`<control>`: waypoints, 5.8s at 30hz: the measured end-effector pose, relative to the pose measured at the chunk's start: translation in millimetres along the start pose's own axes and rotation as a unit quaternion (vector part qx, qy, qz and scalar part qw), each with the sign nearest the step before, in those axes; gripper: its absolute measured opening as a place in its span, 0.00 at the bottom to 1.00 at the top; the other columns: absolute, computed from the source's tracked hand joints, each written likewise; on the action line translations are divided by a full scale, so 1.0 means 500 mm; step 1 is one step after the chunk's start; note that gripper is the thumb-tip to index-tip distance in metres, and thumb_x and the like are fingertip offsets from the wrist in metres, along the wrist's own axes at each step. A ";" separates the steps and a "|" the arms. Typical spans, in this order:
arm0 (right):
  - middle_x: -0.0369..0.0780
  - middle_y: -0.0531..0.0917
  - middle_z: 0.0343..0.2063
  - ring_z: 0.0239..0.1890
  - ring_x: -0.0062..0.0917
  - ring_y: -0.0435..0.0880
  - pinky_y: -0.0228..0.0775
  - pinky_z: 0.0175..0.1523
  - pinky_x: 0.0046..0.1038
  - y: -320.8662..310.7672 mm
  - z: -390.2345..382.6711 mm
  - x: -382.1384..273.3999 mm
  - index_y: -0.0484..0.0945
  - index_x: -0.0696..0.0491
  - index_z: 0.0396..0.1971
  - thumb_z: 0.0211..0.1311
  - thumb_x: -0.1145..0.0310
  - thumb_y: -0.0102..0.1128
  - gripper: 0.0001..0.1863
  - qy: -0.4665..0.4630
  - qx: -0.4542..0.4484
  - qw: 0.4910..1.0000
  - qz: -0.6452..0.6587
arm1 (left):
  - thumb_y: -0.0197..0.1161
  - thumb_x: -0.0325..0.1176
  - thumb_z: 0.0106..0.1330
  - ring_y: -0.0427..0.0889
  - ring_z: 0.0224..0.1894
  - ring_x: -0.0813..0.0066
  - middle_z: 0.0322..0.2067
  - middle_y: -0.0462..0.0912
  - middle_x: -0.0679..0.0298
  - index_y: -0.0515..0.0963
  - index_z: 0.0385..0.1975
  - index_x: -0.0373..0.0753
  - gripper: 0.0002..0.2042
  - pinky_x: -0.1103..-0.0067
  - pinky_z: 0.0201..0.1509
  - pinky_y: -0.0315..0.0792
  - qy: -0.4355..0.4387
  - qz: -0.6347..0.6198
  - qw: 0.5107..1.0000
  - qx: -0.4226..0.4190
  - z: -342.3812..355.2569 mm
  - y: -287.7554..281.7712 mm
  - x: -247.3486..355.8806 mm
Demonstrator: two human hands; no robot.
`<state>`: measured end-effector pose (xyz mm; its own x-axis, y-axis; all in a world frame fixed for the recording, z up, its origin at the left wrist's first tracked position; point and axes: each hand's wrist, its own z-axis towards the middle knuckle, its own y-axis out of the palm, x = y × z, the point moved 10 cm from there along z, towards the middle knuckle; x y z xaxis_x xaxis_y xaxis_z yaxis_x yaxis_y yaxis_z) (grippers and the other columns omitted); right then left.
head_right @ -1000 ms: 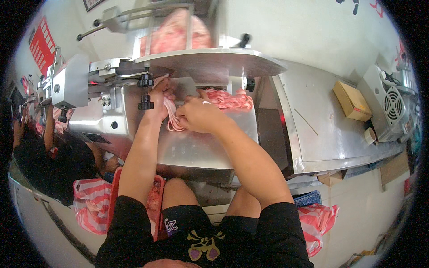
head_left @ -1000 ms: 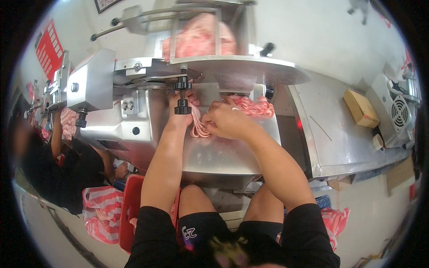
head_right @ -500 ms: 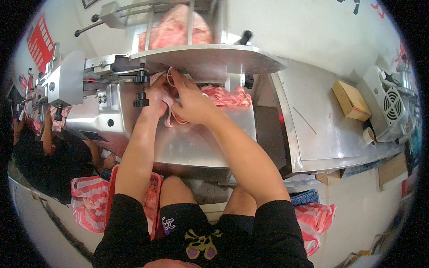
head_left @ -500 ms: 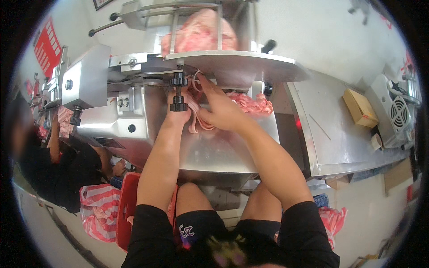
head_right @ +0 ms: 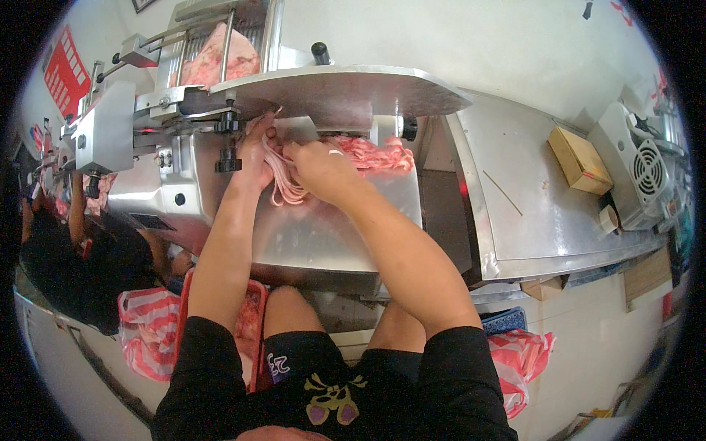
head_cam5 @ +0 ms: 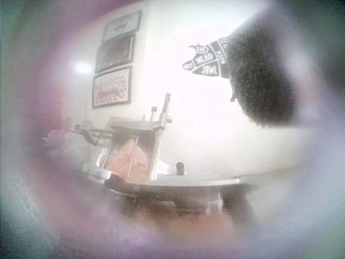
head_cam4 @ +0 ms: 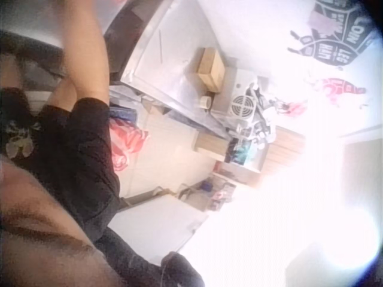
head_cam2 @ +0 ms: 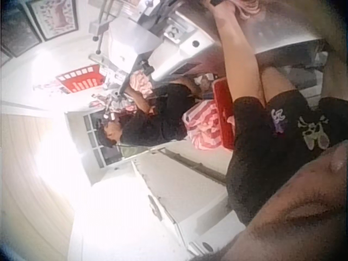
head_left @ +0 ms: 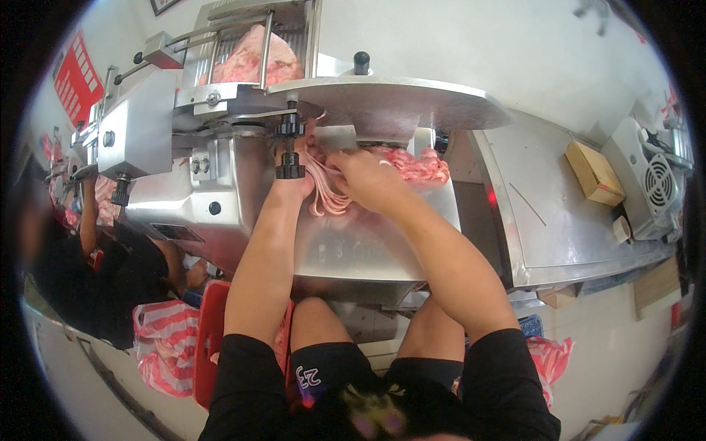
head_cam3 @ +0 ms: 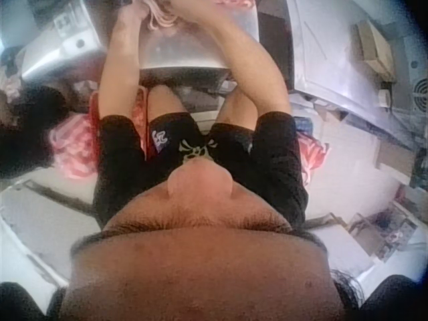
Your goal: The person sits on a low stool and operates a meat slicer to cut large pieces of raw meat. They retrieve meat from a red crate, place it on the slicer carriage, and push it through the blade to produce thin slices, which they collect by hand.
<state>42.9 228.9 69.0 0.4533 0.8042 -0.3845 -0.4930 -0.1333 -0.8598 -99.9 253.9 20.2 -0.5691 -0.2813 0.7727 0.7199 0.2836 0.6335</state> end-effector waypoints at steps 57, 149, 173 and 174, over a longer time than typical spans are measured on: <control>0.58 0.68 0.68 0.70 0.52 0.67 0.61 0.73 0.42 -0.048 0.008 -0.018 0.56 0.57 0.75 0.67 0.65 0.59 0.39 -0.083 0.125 0.982 0.118 | 0.63 0.34 0.70 0.78 0.36 0.73 0.36 0.81 0.66 0.81 0.43 0.42 0.07 0.75 0.43 0.75 0.033 -0.039 0.998 -0.038 0.036 -0.039 -0.013; 0.60 0.76 0.59 0.62 0.51 0.77 0.65 0.69 0.50 0.002 -0.008 -0.038 0.60 0.66 0.70 0.50 0.53 0.75 0.52 0.007 0.057 0.997 -0.042 | 0.66 0.31 0.69 0.81 0.47 0.66 0.44 0.83 0.63 0.79 0.47 0.39 0.10 0.69 0.57 0.77 0.000 -0.085 0.993 -0.081 0.006 0.029 0.000; 0.48 0.88 0.35 0.36 0.37 0.87 0.76 0.45 0.38 -0.125 -0.183 0.185 0.88 0.58 0.36 0.60 0.49 0.67 0.23 0.266 -0.098 0.947 0.155 | 0.66 0.33 0.70 0.82 0.39 0.71 0.35 0.85 0.67 0.81 0.40 0.42 0.04 0.77 0.50 0.77 -0.027 -0.122 0.988 -0.095 0.043 -0.008 -0.032; 0.47 0.88 0.35 0.38 0.37 0.88 0.75 0.49 0.38 -0.129 -0.188 0.188 0.89 0.58 0.35 0.61 0.49 0.67 0.23 0.296 -0.112 0.939 0.135 | 0.67 0.34 0.70 0.82 0.37 0.71 0.34 0.84 0.68 0.81 0.38 0.43 0.04 0.78 0.48 0.77 -0.021 -0.123 0.987 -0.098 0.049 -0.012 -0.031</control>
<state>187.0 258.6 57.0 0.7006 0.2701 -0.6604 -0.5105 -0.4570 -0.7284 -105.0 278.8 5.7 -0.7494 -0.2793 0.6003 0.6187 0.0276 0.7852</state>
